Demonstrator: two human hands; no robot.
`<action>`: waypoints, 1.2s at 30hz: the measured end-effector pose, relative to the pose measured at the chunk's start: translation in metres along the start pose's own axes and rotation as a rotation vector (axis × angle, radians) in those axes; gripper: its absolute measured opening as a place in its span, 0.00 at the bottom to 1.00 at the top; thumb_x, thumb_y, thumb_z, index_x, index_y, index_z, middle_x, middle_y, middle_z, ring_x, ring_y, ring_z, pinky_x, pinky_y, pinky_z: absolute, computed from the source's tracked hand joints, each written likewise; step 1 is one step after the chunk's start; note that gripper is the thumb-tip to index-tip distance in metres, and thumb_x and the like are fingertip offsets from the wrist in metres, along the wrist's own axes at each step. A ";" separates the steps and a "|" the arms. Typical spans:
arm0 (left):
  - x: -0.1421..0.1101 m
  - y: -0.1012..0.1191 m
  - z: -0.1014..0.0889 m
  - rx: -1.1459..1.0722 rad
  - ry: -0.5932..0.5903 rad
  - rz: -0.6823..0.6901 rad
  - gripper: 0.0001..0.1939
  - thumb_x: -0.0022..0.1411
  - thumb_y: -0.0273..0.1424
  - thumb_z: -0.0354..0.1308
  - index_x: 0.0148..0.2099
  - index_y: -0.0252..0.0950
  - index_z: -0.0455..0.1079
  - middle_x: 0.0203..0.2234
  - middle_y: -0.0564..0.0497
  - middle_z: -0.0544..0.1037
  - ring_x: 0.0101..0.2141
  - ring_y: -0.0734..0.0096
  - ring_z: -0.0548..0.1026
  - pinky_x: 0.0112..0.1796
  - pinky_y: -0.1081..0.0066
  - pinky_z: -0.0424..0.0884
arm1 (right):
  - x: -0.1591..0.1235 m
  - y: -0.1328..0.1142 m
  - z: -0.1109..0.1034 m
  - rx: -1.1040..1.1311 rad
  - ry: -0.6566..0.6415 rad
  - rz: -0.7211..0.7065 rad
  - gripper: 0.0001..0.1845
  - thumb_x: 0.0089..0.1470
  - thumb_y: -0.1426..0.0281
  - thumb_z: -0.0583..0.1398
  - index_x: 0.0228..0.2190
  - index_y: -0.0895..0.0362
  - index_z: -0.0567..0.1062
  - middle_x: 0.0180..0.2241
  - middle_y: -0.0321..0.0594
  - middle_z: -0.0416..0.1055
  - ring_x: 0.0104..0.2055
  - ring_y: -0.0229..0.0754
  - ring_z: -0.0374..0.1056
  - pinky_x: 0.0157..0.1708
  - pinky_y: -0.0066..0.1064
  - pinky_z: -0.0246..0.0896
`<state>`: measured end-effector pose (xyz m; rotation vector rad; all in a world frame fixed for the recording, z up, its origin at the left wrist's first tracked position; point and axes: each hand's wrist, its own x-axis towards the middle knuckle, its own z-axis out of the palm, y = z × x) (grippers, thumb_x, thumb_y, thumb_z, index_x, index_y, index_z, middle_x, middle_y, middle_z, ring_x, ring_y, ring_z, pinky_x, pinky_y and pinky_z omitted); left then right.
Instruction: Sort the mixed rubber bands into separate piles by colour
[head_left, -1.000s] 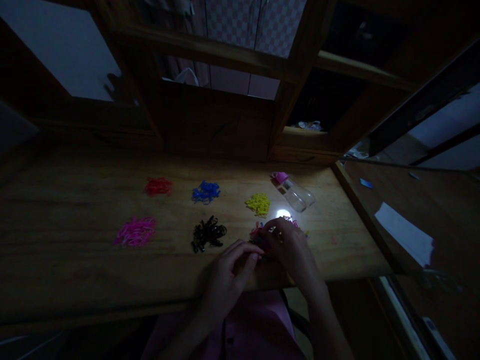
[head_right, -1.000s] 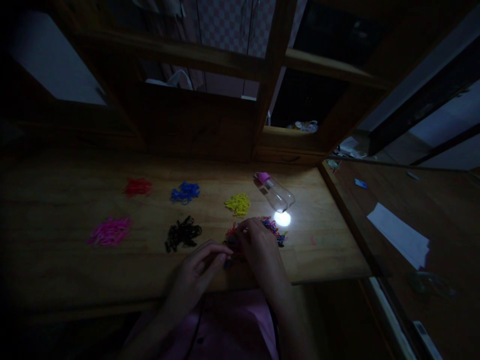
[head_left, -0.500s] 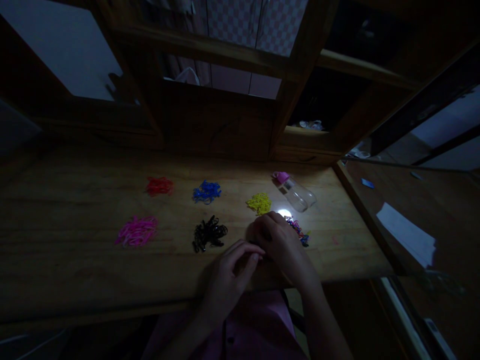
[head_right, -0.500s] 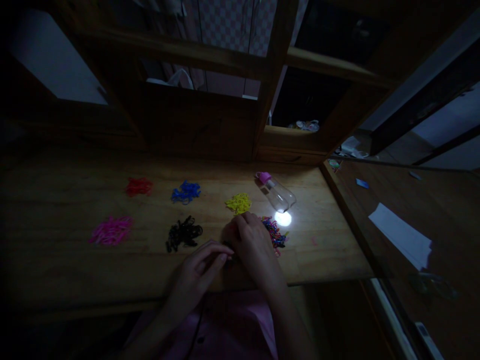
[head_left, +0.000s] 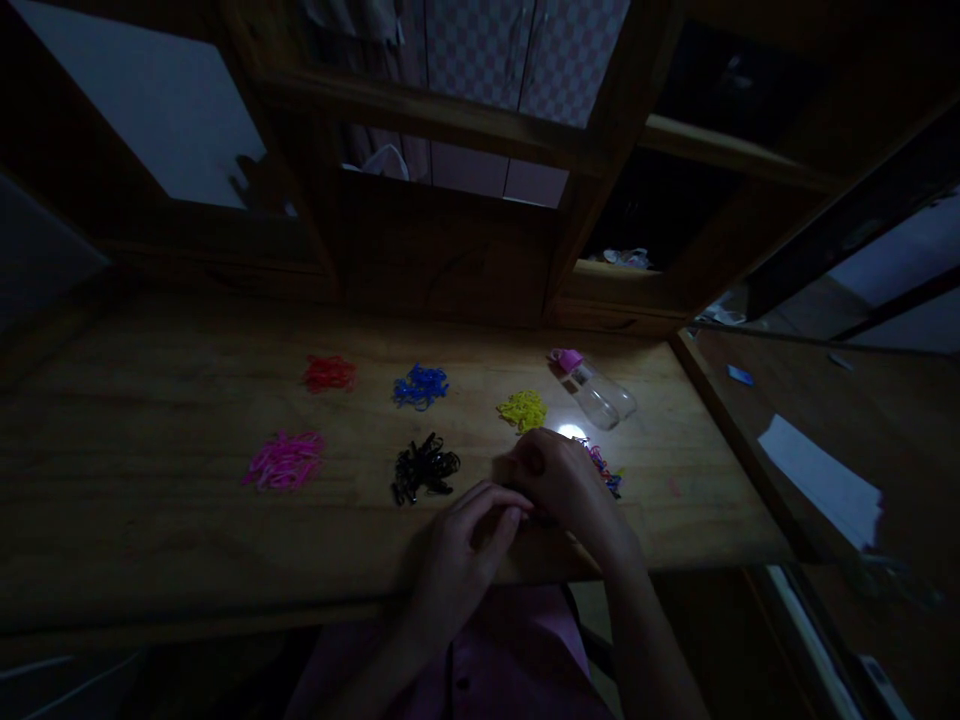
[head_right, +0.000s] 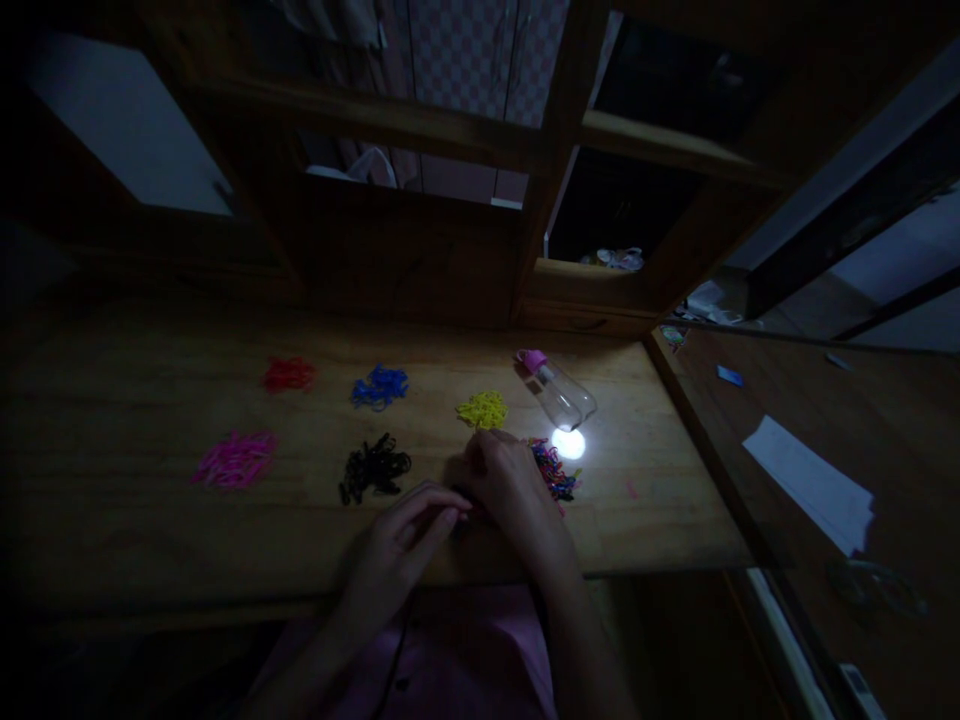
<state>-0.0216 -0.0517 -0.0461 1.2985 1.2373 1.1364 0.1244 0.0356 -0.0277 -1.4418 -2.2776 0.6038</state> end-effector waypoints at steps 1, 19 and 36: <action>0.000 -0.001 0.000 -0.002 0.002 -0.001 0.10 0.68 0.33 0.53 0.43 0.40 0.76 0.38 0.50 0.78 0.41 0.66 0.76 0.43 0.70 0.70 | -0.002 -0.001 -0.003 0.045 0.016 0.017 0.03 0.50 0.75 0.61 0.30 0.56 0.75 0.26 0.35 0.73 0.28 0.37 0.67 0.28 0.27 0.55; -0.004 -0.003 -0.001 -0.125 0.266 -0.045 0.05 0.61 0.33 0.62 0.36 0.37 0.74 0.34 0.52 0.77 0.38 0.71 0.76 0.40 0.76 0.72 | -0.043 -0.029 -0.022 0.220 0.001 -0.147 0.10 0.50 0.80 0.59 0.34 0.54 0.75 0.34 0.38 0.76 0.38 0.40 0.73 0.46 0.34 0.66; -0.014 -0.007 0.000 -0.239 0.249 -0.113 0.05 0.60 0.33 0.63 0.37 0.37 0.76 0.33 0.51 0.81 0.36 0.70 0.80 0.40 0.76 0.75 | -0.042 -0.006 -0.016 0.569 0.127 0.098 0.09 0.59 0.67 0.61 0.41 0.55 0.74 0.39 0.41 0.76 0.38 0.42 0.73 0.38 0.32 0.69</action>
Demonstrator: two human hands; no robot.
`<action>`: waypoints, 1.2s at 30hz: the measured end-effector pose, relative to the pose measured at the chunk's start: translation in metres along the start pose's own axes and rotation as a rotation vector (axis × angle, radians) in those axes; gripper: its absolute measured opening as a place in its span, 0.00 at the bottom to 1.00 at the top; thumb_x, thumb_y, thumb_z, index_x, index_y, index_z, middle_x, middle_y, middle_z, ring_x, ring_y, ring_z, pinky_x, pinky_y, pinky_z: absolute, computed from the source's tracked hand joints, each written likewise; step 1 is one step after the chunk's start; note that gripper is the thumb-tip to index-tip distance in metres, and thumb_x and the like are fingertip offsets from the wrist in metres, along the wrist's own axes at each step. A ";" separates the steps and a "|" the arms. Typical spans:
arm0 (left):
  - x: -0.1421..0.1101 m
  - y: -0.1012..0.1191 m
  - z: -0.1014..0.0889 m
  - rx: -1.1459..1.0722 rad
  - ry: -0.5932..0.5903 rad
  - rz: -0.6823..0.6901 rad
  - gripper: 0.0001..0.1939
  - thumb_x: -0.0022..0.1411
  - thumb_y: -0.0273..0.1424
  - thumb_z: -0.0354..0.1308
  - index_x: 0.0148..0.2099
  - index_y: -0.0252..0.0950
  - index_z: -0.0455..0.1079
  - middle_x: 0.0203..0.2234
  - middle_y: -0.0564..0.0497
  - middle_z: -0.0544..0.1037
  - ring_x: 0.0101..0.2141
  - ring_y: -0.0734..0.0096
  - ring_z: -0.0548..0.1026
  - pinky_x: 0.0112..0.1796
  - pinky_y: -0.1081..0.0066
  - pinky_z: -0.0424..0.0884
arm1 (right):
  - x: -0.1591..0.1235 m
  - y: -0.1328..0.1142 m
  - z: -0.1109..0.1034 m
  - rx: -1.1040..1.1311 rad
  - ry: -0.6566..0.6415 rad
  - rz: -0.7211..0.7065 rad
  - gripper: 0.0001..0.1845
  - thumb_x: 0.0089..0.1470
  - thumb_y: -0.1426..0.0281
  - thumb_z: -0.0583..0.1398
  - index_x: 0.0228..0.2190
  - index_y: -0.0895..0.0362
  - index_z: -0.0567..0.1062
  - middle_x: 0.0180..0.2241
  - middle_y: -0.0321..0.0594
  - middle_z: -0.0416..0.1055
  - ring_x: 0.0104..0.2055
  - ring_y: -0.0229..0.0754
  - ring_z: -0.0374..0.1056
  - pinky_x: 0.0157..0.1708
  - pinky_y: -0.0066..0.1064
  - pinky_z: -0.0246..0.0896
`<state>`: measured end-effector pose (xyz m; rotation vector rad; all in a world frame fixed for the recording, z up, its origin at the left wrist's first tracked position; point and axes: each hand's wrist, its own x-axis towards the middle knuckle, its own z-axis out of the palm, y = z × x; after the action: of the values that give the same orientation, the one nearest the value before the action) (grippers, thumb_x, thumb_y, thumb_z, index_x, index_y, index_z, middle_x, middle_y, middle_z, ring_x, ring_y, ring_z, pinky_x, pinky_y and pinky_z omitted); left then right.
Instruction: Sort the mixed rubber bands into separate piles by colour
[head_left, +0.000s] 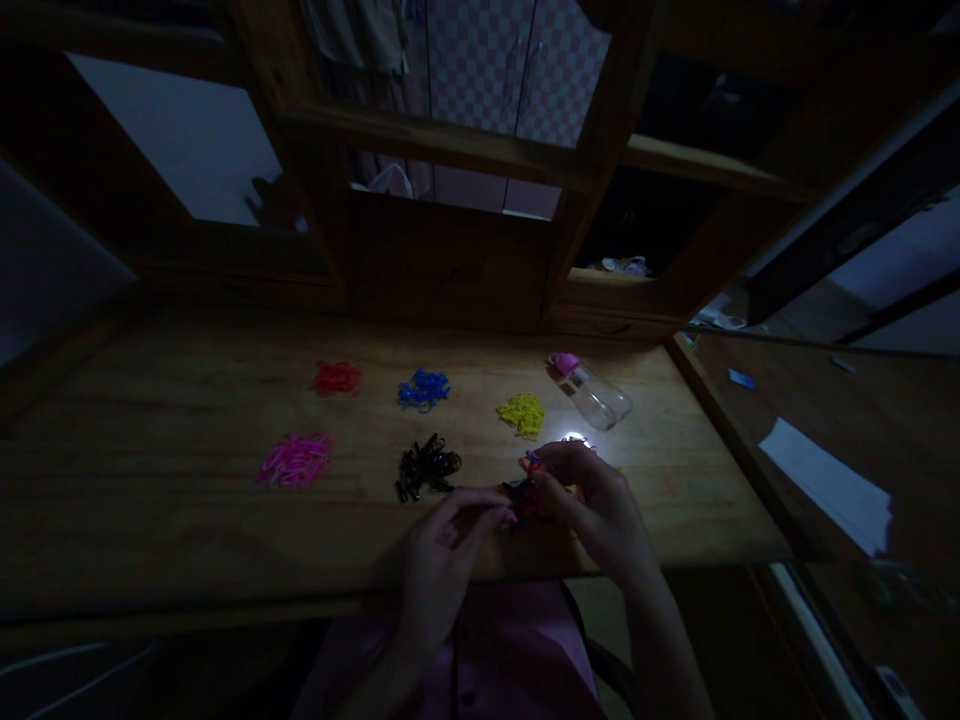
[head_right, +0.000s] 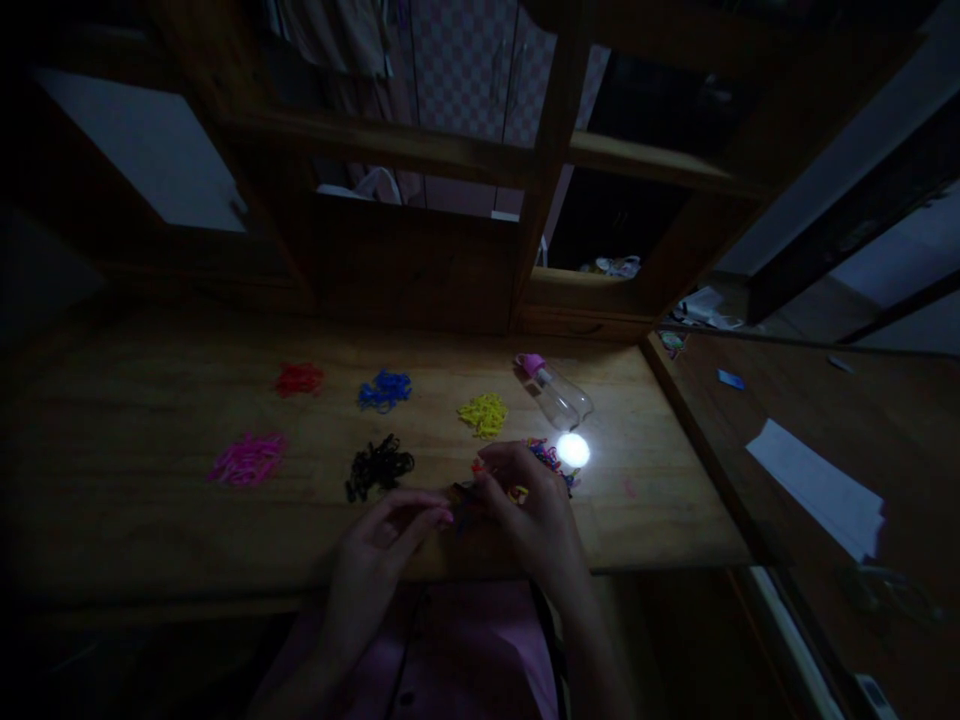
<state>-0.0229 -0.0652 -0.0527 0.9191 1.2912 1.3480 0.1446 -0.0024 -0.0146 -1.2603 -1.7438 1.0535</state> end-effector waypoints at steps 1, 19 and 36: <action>-0.002 -0.001 -0.001 0.018 -0.012 0.004 0.05 0.59 0.33 0.63 0.37 0.37 0.76 0.34 0.51 0.81 0.36 0.70 0.80 0.40 0.75 0.75 | 0.002 -0.001 0.000 -0.011 0.017 -0.009 0.08 0.59 0.67 0.60 0.41 0.55 0.73 0.38 0.41 0.75 0.38 0.41 0.73 0.37 0.32 0.68; 0.003 0.011 -0.125 0.281 0.559 0.078 0.15 0.53 0.39 0.66 0.41 0.37 0.74 0.39 0.49 0.81 0.43 0.59 0.79 0.49 0.62 0.74 | 0.122 -0.088 0.124 -0.282 -0.234 -0.443 0.11 0.55 0.81 0.54 0.34 0.58 0.73 0.35 0.40 0.74 0.37 0.39 0.69 0.37 0.28 0.59; 0.015 0.012 -0.111 0.142 0.404 0.169 0.17 0.55 0.40 0.63 0.42 0.33 0.72 0.38 0.44 0.81 0.41 0.59 0.80 0.46 0.60 0.77 | 0.158 -0.076 0.132 -0.321 -0.397 -0.614 0.08 0.58 0.69 0.61 0.39 0.58 0.75 0.38 0.40 0.74 0.36 0.36 0.68 0.36 0.27 0.60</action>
<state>-0.1353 -0.0729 -0.0582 0.8958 1.6624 1.6497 -0.0418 0.1091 0.0163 -0.6170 -2.4642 0.6997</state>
